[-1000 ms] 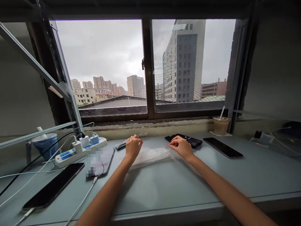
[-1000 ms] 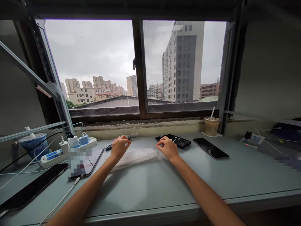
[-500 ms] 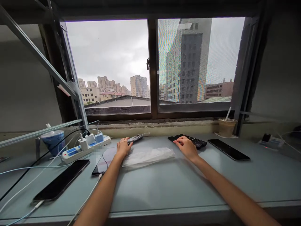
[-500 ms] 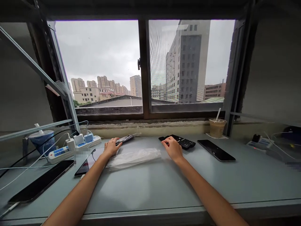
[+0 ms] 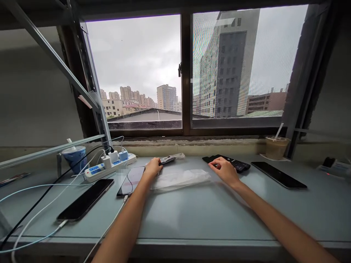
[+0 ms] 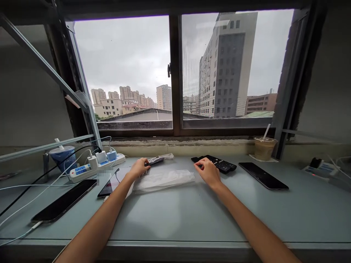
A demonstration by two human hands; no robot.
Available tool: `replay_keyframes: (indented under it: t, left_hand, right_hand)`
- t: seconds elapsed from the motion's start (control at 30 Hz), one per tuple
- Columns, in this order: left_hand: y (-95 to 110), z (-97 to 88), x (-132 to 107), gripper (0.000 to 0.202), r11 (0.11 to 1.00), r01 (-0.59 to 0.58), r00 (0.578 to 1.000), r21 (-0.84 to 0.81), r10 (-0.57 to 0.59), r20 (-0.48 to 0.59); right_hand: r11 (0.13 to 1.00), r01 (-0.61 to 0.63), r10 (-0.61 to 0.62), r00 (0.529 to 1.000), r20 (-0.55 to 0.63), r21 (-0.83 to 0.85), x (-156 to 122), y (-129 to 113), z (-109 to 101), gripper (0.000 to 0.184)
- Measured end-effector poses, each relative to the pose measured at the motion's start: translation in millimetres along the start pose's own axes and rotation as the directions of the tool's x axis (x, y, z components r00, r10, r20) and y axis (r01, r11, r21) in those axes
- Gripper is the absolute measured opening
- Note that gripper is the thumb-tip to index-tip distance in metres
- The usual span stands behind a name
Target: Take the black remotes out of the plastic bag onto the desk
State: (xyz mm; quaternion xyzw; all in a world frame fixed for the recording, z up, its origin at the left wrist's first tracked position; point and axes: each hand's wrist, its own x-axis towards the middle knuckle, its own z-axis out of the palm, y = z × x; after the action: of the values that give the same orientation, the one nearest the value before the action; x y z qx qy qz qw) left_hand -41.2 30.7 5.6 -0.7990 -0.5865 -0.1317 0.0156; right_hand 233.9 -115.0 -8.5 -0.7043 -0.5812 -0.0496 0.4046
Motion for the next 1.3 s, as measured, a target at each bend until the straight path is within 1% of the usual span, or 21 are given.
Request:
replay_keyframes:
  t: [0.1,0.2,0.3,0.4,0.5,0.6,0.77,0.87,0.93,1.0,1.1,1.2,1.3]
  left_hand:
    - [15.3,-4.2,-6.5,0.026,0.999,0.016,1.0,0.036,-0.017,0.01]
    - [27.9,-4.9,-13.8,0.034,0.997,0.036,0.999,0.066,-0.035,-0.021]
    - [32.0,-2.6,-17.4,0.039,0.994,0.057,0.996,0.089,-0.051,-0.072]
    - [29.5,0.7,-17.0,0.042,0.993,0.08,0.993,0.089,-0.071,-0.094]
    - [26.6,2.8,-15.6,0.043,0.997,0.05,0.997,0.059,-0.047,-0.062]
    - [26.2,2.8,-15.4,0.039,0.999,0.009,1.0,0.034,-0.008,-0.026]
    - [28.9,0.5,-17.4,0.039,1.0,-0.014,1.0,0.015,0.014,0.005]
    - [32.3,-1.0,-19.2,0.042,0.998,-0.057,0.998,-0.006,0.057,0.036]
    - [36.0,-1.9,-20.7,0.045,0.995,-0.099,0.993,-0.021,0.1,0.055]
    - [40.9,-2.4,-22.5,0.049,0.99,-0.14,0.988,-0.03,0.141,0.063]
    - [50.1,-2.5,-26.1,0.05,0.981,-0.192,0.98,-0.037,0.193,0.05]
    - [59.0,-2.6,-30.1,0.044,0.968,-0.251,0.968,-0.03,0.251,-0.011]
    - [65.7,-3.7,-33.4,0.039,0.957,-0.291,0.954,-0.015,0.289,-0.083]
  right_hand:
    - [1.0,0.024,-0.024,1.0,-0.007,0.011,0.4,1.6,1.5,0.025]
    - [0.999,0.03,-0.03,1.0,0.003,0.011,-0.3,1.5,1.5,0.022]
    - [1.0,0.012,-0.013,1.0,0.023,0.01,-1.6,-0.1,0.0,0.021]
    - [1.0,-0.005,0.005,0.999,0.037,0.006,-2.5,-2.5,-1.8,0.021]
    - [1.0,-0.012,0.012,0.999,0.031,-0.004,-2.6,-4.3,-2.5,0.022]
    - [1.0,-0.007,0.007,1.0,0.011,0.006,-2.2,-4.2,-1.7,0.024]
    - [0.999,0.012,-0.011,1.0,-0.024,0.046,-0.1,0.6,0.6,0.024]
    - [0.993,0.017,-0.009,0.998,-0.069,0.114,2.9,3.5,2.6,0.027]
    - [0.974,0.007,0.01,0.997,-0.075,0.225,5.1,4.2,4.1,0.029]
    - [0.915,-0.068,0.083,0.996,-0.021,0.399,6.6,3.9,5.2,0.029]
    - [0.739,-0.238,0.208,0.97,0.122,0.63,7.0,2.6,5.3,0.03]
    - [0.588,-0.338,0.268,0.939,0.217,0.735,6.3,2.3,4.0,0.031]
    - [0.498,-0.39,0.289,0.917,0.277,0.775,6.1,3.5,3.1,0.031]
